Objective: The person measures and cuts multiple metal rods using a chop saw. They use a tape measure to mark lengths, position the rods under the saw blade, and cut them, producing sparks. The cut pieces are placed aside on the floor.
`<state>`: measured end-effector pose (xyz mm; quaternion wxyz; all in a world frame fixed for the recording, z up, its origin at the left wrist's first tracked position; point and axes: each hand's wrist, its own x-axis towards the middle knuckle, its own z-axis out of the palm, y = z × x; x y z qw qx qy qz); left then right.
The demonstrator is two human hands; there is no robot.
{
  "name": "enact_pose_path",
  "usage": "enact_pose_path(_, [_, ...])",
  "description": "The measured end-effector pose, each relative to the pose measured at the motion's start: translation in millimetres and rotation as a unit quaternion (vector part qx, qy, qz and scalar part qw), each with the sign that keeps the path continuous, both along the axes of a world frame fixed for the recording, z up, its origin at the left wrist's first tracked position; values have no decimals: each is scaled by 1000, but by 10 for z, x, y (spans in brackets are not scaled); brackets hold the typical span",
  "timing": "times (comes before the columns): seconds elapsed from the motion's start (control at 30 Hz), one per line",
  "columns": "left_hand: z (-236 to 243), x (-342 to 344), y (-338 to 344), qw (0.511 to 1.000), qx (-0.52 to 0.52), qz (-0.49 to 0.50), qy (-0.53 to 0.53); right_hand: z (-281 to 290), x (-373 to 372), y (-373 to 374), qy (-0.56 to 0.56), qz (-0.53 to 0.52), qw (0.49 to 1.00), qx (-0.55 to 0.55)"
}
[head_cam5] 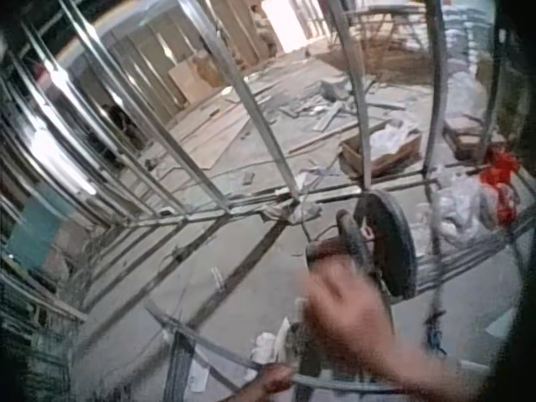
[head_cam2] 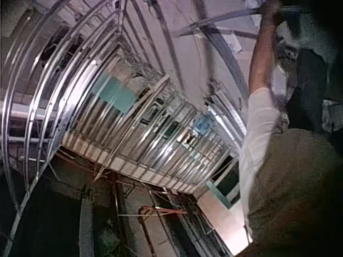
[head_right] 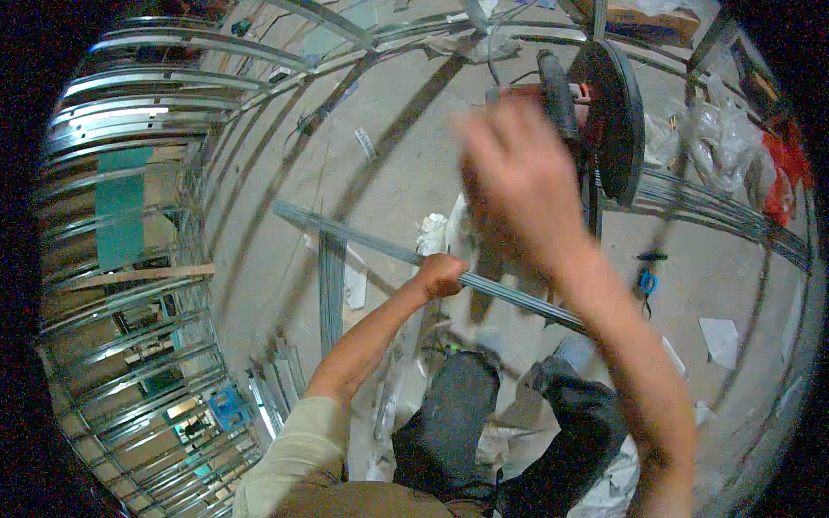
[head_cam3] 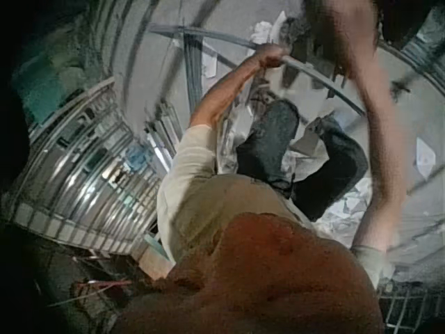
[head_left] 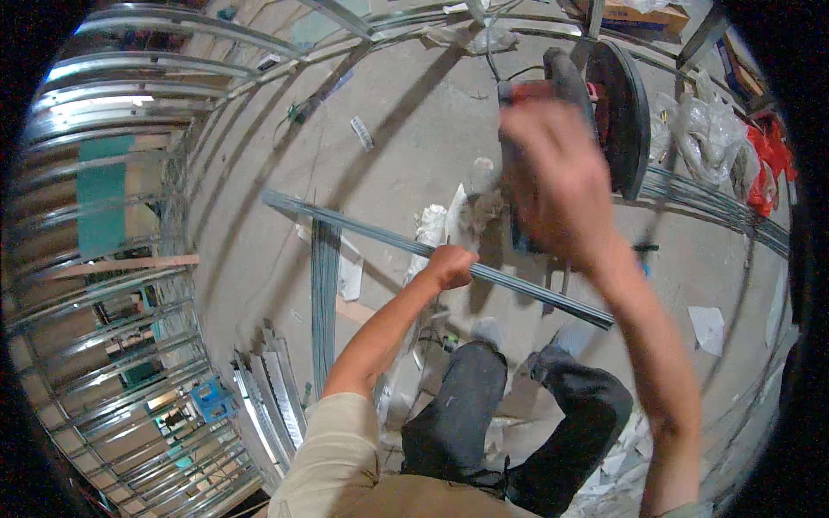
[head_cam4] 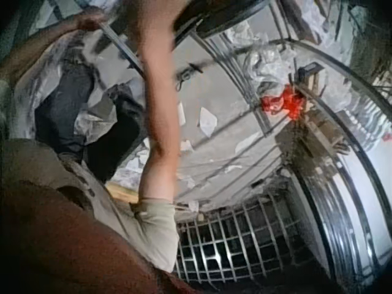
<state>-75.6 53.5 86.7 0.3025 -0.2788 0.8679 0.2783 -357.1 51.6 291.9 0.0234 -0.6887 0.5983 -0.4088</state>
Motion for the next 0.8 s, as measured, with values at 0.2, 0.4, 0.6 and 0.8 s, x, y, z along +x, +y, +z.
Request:
enact_pose_path(0.2, [909,-409,813,995,30,31,86,347,753,1787,20,1,860,510])
enact_pose_path(0.4, [2015,-141,1547,955,130,43,262,819,810,2739,30,-16,758,651])
enact_pose_path(0.6, [2361,1685,1774,607,66,744,269,2002,1448,3553,-28,-7,680,732])
enact_pose_path(0.8, [1878,2484,1544,343,374,832,224,3002,2115,4121,-80,-4,700,709])
